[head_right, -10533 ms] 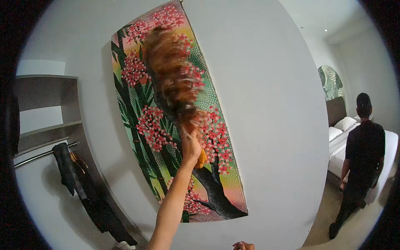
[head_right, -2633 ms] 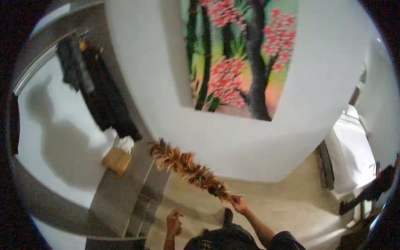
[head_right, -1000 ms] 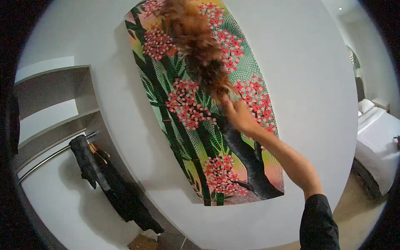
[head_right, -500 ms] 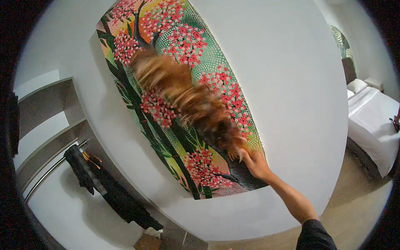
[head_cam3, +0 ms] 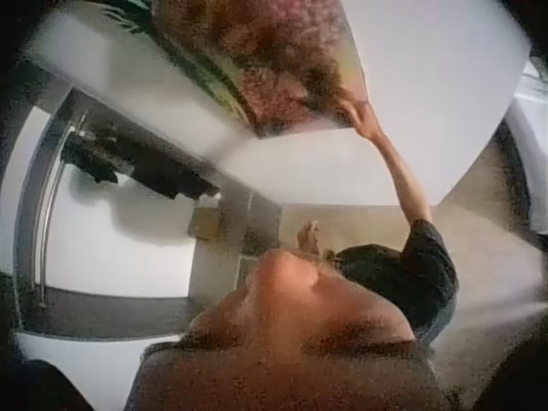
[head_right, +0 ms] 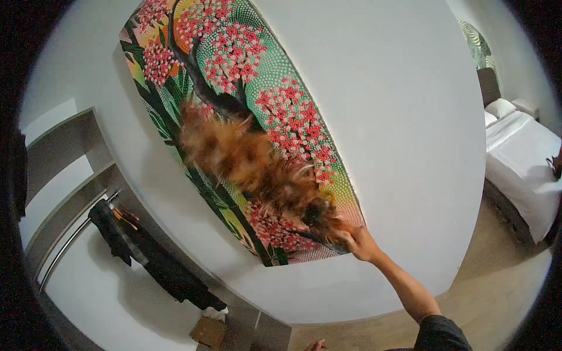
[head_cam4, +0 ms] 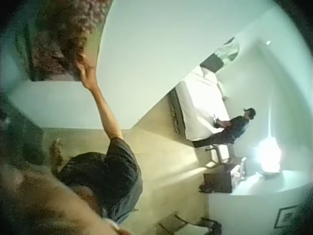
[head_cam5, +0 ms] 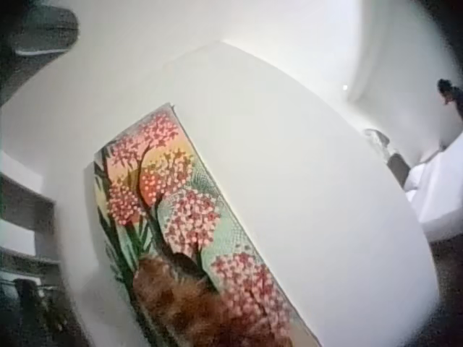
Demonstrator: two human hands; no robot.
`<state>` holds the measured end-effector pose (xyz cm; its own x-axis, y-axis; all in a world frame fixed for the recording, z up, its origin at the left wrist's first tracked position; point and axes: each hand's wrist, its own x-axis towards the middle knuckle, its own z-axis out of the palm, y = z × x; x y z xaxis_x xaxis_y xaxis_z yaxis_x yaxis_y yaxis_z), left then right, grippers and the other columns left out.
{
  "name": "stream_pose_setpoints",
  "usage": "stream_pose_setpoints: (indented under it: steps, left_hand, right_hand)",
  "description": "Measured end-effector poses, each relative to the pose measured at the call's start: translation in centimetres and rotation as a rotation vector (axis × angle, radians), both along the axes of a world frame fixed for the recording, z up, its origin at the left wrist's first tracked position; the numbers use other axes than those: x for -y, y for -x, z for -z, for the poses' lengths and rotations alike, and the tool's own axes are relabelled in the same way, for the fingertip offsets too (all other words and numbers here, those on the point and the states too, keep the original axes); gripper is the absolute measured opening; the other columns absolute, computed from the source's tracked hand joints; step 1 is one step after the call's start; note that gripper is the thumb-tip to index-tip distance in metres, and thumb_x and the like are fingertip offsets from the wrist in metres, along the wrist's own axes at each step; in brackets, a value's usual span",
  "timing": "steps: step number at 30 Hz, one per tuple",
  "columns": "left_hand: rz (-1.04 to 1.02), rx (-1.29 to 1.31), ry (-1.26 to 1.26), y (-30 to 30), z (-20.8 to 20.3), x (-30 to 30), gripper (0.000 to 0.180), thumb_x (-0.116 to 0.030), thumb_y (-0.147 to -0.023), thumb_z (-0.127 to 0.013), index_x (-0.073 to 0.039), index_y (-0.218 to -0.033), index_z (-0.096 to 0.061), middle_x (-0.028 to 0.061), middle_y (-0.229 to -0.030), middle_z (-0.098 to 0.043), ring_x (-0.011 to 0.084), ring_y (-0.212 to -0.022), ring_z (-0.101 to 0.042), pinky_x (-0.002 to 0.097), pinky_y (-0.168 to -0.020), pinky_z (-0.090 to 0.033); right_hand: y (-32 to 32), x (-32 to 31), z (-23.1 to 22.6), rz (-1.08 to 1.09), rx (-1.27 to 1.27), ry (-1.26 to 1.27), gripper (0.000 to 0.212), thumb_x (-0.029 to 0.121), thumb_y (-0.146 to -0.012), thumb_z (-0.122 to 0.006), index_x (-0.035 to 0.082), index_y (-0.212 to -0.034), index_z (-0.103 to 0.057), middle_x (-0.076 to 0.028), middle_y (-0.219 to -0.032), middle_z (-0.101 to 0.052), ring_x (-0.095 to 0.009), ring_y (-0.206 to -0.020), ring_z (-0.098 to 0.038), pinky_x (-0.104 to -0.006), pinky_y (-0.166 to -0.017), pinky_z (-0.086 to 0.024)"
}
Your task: The person uses a feather duster to clean a large, colorful wall art piece depicting trees and flowers. They systematically wipe the surface of the artwork from top to bottom and side to side, ensuring the entire piece is dusted. The person is standing in a room with a bed and a clothing rack visible in the background.
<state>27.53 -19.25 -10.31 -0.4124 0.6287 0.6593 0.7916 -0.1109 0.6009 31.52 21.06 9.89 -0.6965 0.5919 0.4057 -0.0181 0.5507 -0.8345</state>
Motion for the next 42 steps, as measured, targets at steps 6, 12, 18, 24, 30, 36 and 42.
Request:
stream_pose_setpoints:
  steps: [6, 12, 18, 24, 30, 36, 42]
  left_hand:
    - [-0.025, 1.039, 0.262, 4.9, 8.6, 1.0, 0.062, -0.046, -0.097, -0.068, -0.015, -0.148, -0.051, 0.0103, -0.119, -0.055, 0.0163, -0.066, -0.041, 0.0341, -0.067, -0.043]
    - [-0.322, 0.689, 0.010, 1.3, 7.7, 0.8, 0.038, -0.042, -0.097, -0.069, -0.013, -0.121, -0.062, 0.0062, -0.097, -0.060, 0.0115, -0.049, -0.039, 0.0322, -0.055, -0.049]
    - [-0.197, 0.899, 0.074, 2.0, 10.5, 1.3, 0.048, -0.040, -0.097, -0.071, -0.011, -0.133, -0.059, 0.0122, -0.099, -0.064, 0.0172, -0.052, -0.053, 0.0357, -0.054, -0.053]
    - [-0.154, 0.621, 0.081, 4.6, 18.3, 2.4, 0.054, -0.038, -0.100, -0.066, -0.010, -0.144, -0.053, 0.0150, -0.124, -0.064, 0.0215, -0.059, -0.062, 0.0341, -0.056, -0.055]
    - [-0.331, 1.191, 0.299, 3.1, 10.4, 1.4, 0.035, -0.032, -0.107, -0.056, -0.004, -0.122, -0.070, 0.0087, -0.092, -0.072, 0.0105, -0.050, -0.058, 0.0308, -0.048, -0.050]
    - [-0.296, 1.112, 0.313, 3.3, 9.1, 1.0, 0.036, -0.034, -0.107, -0.056, -0.004, -0.123, -0.069, 0.0083, -0.098, -0.073, 0.0097, -0.051, -0.060, 0.0301, -0.051, -0.052]
    - [-0.256, 1.156, 0.332, 3.3, 7.7, 0.8, 0.037, -0.036, -0.107, -0.055, -0.004, -0.122, -0.069, 0.0075, -0.094, -0.072, 0.0095, -0.047, -0.057, 0.0311, -0.052, -0.052]
  right_hand:
    - [4.0, -0.1, 2.3, 0.247, -0.499, -0.277, 0.035, 0.026, -0.108, -0.047, -0.004, -0.105, -0.063, -0.022, -0.083, -0.064, -0.031, -0.076, -0.064, -0.0400, -0.080, -0.053]
    - [3.7, 1.2, 4.6, 0.033, -0.276, -0.179, 0.034, 0.025, -0.108, -0.046, -0.002, -0.095, -0.061, -0.016, -0.077, -0.057, -0.029, -0.073, -0.058, -0.0397, -0.070, -0.048]
    - [2.2, 2.8, 11.3, -0.094, -0.045, -0.161, 0.034, 0.023, -0.106, -0.052, -0.003, -0.086, -0.061, -0.026, -0.067, -0.052, -0.041, -0.057, -0.048, -0.0464, -0.058, -0.044]
    - [3.3, 6.2, 15.0, -0.046, -0.152, -0.112, 0.028, 0.022, -0.103, -0.056, -0.003, -0.097, -0.068, -0.025, -0.067, -0.055, -0.034, -0.053, -0.049, -0.0426, -0.055, -0.044]
    - [1.8, 4.4, 15.3, -0.074, 0.209, -0.137, 0.031, 0.024, -0.106, -0.052, -0.004, -0.109, -0.065, -0.024, -0.076, -0.061, -0.033, -0.062, -0.054, -0.0409, -0.066, -0.049]
    - [2.2, 3.9, 15.0, -0.059, 0.045, -0.140, 0.032, 0.025, -0.106, -0.050, -0.003, -0.113, -0.065, -0.025, -0.076, -0.059, -0.034, -0.061, -0.055, -0.0412, -0.064, -0.047]
    - [3.6, 4.4, 14.0, 0.023, 0.023, -0.186, 0.032, 0.022, -0.105, -0.050, -0.002, -0.120, -0.065, -0.029, -0.078, -0.060, -0.040, -0.060, -0.057, -0.0424, -0.061, -0.047]
